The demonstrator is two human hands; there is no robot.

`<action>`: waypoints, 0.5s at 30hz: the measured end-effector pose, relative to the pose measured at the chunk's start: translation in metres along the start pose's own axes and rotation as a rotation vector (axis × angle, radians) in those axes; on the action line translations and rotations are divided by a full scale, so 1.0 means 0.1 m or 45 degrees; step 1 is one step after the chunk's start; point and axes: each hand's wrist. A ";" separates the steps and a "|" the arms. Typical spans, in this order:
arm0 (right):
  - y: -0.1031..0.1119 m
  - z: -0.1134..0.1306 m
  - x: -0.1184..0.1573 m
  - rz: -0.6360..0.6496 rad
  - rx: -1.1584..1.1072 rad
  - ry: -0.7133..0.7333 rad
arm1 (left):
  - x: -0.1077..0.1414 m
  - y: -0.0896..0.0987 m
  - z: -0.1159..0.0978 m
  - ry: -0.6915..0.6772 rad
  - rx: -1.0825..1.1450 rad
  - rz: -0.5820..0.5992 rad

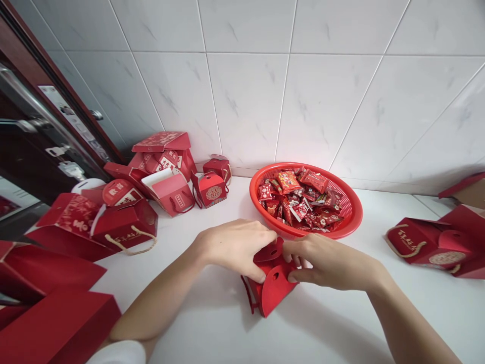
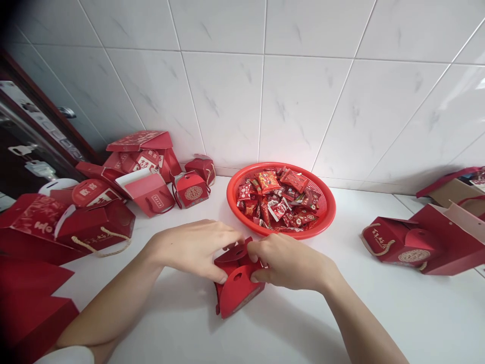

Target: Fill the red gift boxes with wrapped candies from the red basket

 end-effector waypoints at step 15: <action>0.02 0.03 0.03 0.141 0.063 -0.242 | 0.13 -0.23 -0.22 0.109 -0.062 -0.084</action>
Point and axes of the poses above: each hand's wrist, its own x-axis away from the middle knuckle, its own y-axis out of the back of the hand, z = x × y, and after that the axes turned 10 degrees about -z, right-handed
